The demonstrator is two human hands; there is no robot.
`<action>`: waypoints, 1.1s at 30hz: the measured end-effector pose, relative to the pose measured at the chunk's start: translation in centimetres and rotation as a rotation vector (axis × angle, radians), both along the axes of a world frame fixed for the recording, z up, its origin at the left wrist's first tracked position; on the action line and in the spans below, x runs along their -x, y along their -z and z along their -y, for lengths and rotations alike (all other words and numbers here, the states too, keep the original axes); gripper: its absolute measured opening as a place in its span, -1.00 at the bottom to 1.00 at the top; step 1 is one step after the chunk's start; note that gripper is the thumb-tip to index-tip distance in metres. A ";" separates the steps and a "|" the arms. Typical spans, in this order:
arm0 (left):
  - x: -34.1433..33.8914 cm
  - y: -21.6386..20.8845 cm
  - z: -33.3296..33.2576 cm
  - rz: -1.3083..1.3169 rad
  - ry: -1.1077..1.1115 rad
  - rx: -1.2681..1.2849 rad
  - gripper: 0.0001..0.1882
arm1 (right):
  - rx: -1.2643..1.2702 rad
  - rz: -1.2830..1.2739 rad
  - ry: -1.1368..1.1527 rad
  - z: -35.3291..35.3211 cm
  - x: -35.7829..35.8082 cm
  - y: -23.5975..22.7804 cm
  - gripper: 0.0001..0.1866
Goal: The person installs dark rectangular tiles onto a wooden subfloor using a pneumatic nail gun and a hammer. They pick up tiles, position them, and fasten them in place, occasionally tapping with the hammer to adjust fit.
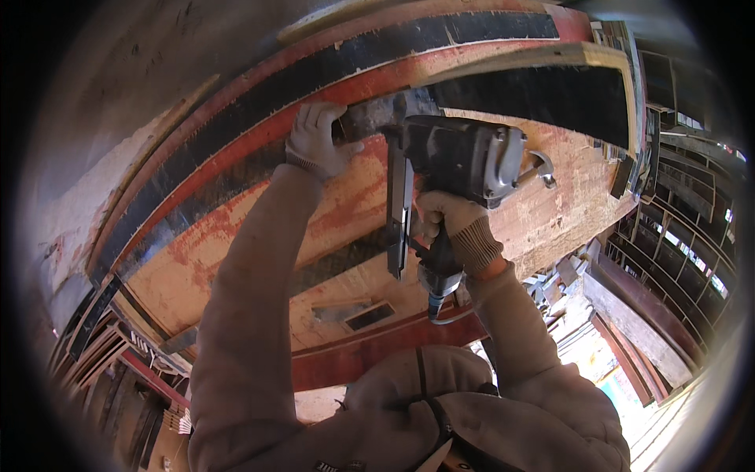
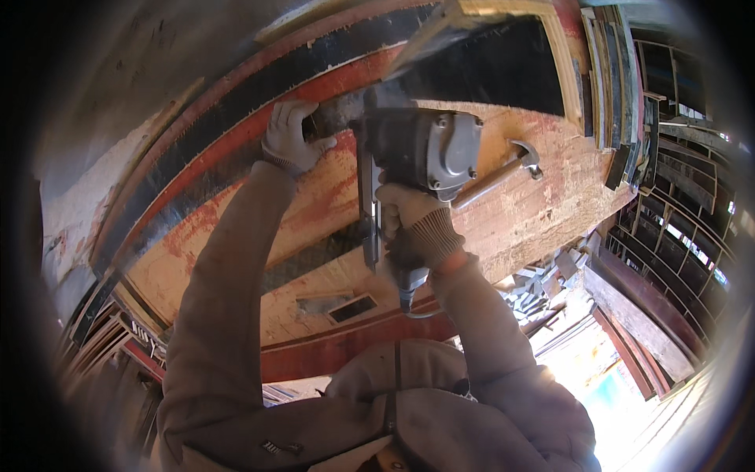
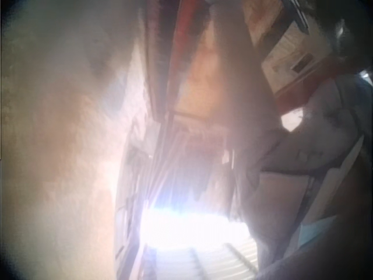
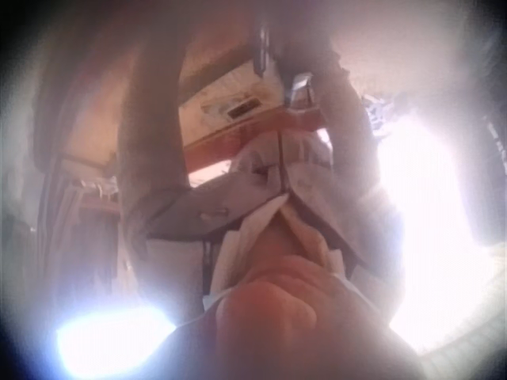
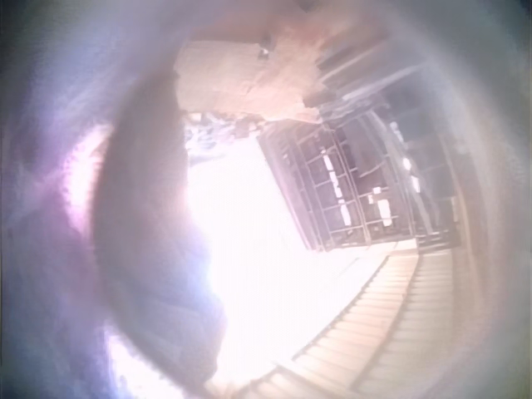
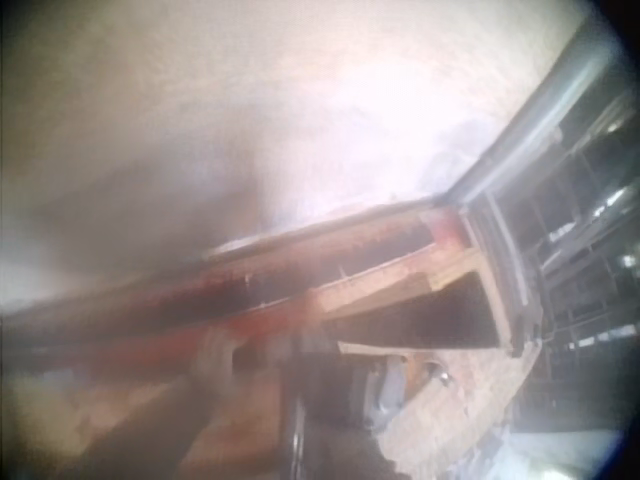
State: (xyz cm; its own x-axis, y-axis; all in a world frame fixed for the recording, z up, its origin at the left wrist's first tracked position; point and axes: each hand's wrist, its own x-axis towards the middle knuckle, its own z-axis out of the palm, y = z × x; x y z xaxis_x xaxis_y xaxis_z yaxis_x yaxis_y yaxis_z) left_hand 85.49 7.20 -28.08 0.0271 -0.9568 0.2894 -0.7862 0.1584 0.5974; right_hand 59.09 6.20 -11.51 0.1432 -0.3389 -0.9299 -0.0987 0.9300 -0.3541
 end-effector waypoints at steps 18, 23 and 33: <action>11.1 -3.9 -39.0 0.252 0.076 -0.302 -0.32 | 0.253 -0.062 0.338 -7.1 9.0 -8.6 -0.65; 11.0 -5.4 -44.0 0.141 -0.134 -1.088 -0.32 | 0.312 -0.025 0.297 -7.8 9.1 -8.5 -0.70; 10.3 -6.6 -11.9 -0.587 -0.363 -0.192 -0.64 | 0.319 0.101 0.235 -9.7 8.9 -6.2 -0.63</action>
State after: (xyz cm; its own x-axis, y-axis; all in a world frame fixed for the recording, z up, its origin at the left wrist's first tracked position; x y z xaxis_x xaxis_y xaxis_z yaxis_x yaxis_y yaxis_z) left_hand 75.22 19.14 -21.50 0.4533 -0.8903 -0.0428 -0.3100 -0.2025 0.9289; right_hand 50.18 15.88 -5.31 0.1133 -0.6423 -0.7581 0.1533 0.7651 -0.6253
